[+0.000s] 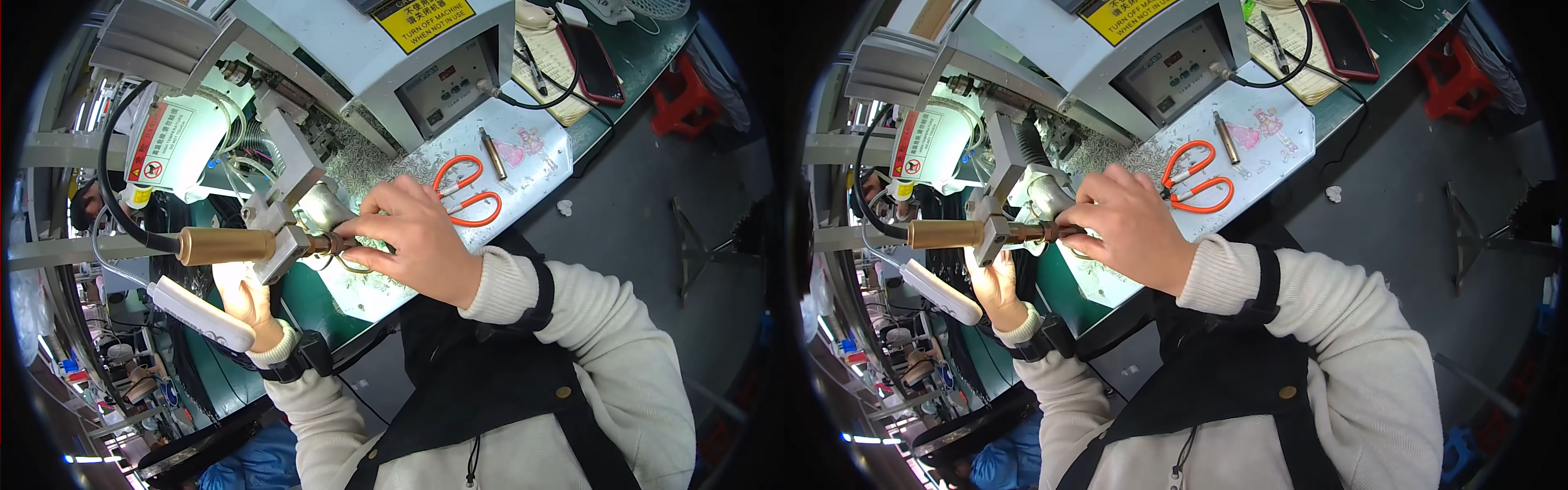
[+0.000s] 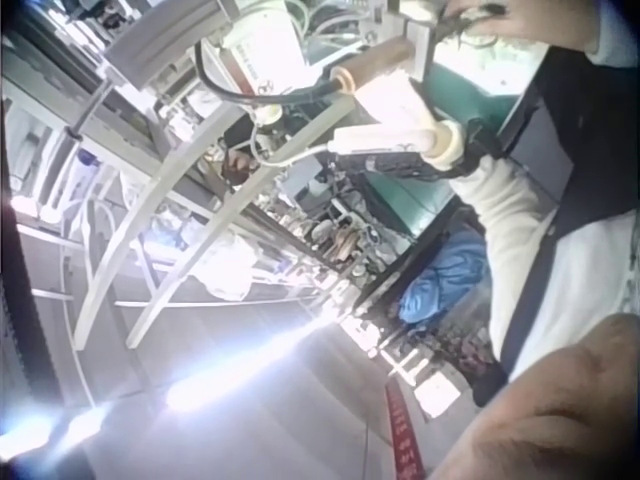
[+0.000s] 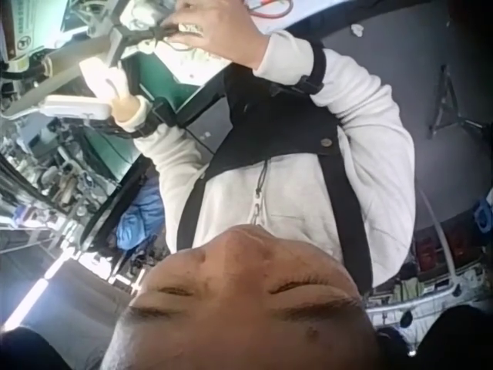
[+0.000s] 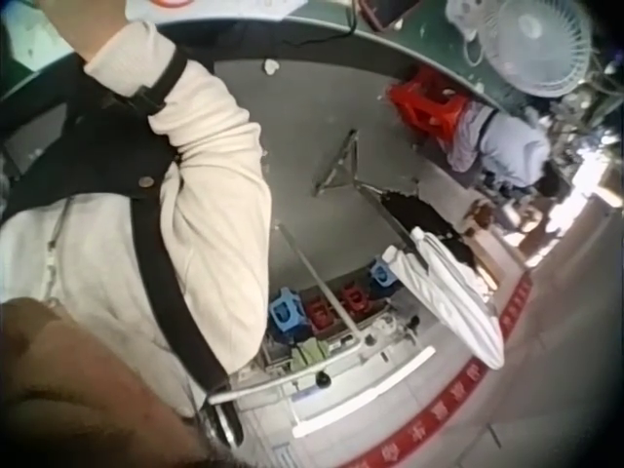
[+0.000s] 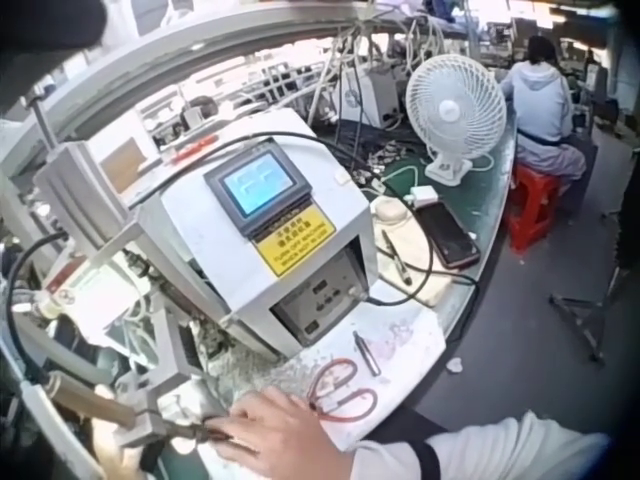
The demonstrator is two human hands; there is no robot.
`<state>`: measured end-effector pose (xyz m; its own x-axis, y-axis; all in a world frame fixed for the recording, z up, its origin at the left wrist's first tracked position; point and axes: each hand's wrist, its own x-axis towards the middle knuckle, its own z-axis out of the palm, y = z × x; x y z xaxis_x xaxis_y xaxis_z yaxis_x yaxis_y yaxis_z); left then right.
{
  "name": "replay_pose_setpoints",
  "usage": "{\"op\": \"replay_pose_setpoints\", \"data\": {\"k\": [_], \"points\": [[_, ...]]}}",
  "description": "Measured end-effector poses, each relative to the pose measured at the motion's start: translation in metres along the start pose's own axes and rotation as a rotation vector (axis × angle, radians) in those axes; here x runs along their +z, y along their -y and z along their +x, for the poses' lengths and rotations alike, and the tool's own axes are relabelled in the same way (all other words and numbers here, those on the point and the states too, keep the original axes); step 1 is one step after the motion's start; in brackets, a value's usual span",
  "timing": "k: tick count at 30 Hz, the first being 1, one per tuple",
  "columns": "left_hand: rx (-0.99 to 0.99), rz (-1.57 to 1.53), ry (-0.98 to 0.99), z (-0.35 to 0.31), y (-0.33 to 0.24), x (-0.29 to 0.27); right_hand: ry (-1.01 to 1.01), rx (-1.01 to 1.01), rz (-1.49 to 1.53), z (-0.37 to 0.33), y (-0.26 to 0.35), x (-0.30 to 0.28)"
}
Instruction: The person operates a control panel, uses a wrench on a metal component, and trims wire with shears. They then use the wrench to tighten a top fastener and a side nut on the assembly.
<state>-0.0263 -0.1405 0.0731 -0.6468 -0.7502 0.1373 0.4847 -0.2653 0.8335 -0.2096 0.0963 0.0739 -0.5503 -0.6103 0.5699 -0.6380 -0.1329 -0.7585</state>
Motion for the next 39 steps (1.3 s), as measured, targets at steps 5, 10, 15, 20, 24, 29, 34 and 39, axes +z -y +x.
{"op": "replay_pose_setpoints", "data": {"k": [5, 10, 15, 20, 24, 29, 34, 39], "points": [[0.002, 0.015, -0.003, 0.002, 0.0, -0.007, -0.007, -0.046, 0.01, 0.002, -0.005, 0.003], [-0.041, -0.062, 0.035, 0.0, -0.002, -0.001, 0.026, -0.057, -0.006, 0.003, -0.007, 0.001], [-0.002, -0.027, 0.092, 0.003, -0.002, -0.007, 0.049, -0.076, -0.012, 0.005, -0.011, 0.001], [-0.008, -0.058, -0.006, 0.003, -0.001, -0.005, 0.061, -0.054, 0.01, 0.004, -0.011, 0.002], [0.0, -0.038, 0.026, 0.004, -0.001, 0.001, 0.037, -0.071, -0.03, 0.004, -0.011, 0.002], [-0.014, -0.053, 0.073, 0.004, -0.003, -0.003, 0.048, -0.073, -0.007, 0.005, -0.011, 0.001], [-0.058, 0.041, -0.073, -0.001, -0.003, 0.008, 0.058, -0.131, 0.015, 0.008, -0.016, 0.004], [-0.032, -0.058, 0.021, 0.001, -0.002, -0.005, 0.126, -0.197, 0.108, 0.015, -0.021, 0.004]]}}
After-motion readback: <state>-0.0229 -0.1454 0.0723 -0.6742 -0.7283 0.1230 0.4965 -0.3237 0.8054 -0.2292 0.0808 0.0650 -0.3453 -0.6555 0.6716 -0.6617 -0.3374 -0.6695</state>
